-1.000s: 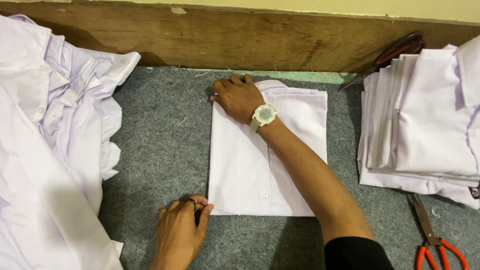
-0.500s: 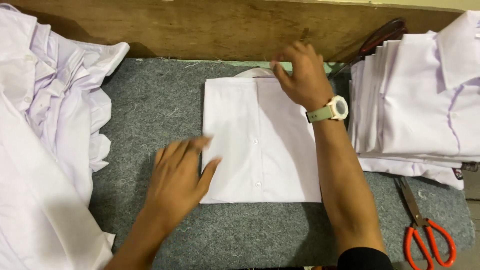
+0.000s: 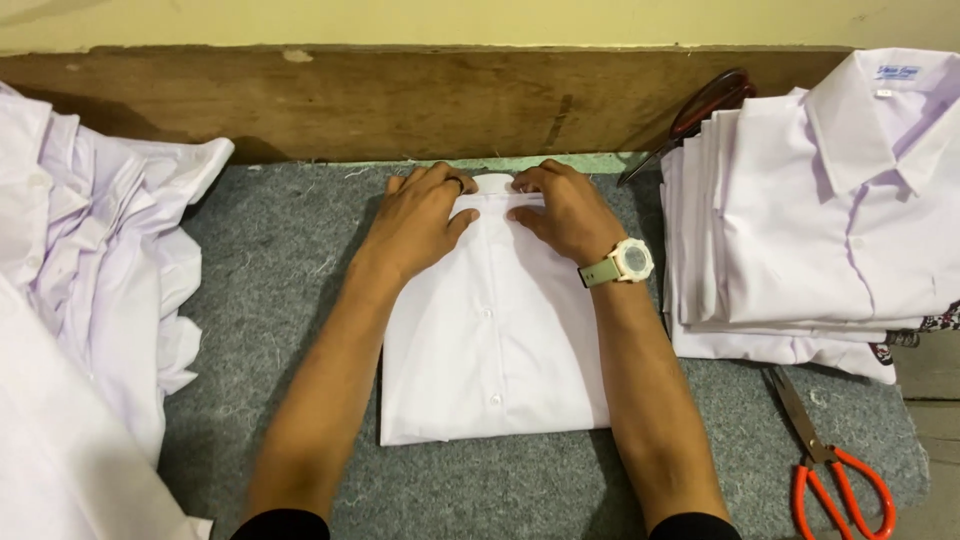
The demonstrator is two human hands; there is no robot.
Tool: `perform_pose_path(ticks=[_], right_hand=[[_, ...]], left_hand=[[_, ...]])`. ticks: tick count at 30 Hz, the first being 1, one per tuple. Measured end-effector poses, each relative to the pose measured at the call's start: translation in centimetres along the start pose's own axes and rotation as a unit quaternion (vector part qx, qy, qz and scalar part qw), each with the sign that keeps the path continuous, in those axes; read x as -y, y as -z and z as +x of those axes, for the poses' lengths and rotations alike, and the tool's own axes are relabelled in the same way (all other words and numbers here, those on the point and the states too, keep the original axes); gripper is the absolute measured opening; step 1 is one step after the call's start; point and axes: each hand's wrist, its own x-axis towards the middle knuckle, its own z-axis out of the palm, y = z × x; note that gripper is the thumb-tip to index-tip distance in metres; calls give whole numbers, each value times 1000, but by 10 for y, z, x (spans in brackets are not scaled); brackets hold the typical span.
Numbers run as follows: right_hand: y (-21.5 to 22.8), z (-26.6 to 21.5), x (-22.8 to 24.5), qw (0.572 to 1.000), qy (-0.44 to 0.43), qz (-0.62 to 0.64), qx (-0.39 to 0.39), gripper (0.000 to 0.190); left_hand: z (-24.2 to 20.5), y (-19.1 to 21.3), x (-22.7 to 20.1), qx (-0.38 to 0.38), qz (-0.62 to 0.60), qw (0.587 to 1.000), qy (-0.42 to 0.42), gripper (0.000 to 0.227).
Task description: Folding a white collared shirt and trimming loose threads with scissors on a work table.
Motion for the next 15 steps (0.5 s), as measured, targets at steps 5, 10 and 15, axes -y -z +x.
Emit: perform_pose_path(ticks=[5,10,15], right_hand=[[16,-2,10,998,-47,22,23,26],[29,-3,14,997,-56,28,49,16],[31,-3,13,999,-18,21,43,15]], left_hand=[[7,3,11,11,2,1000,18,34],[7,13,13,58,1,998,31,23],[6,20,15,76,-18,996,39,17]])
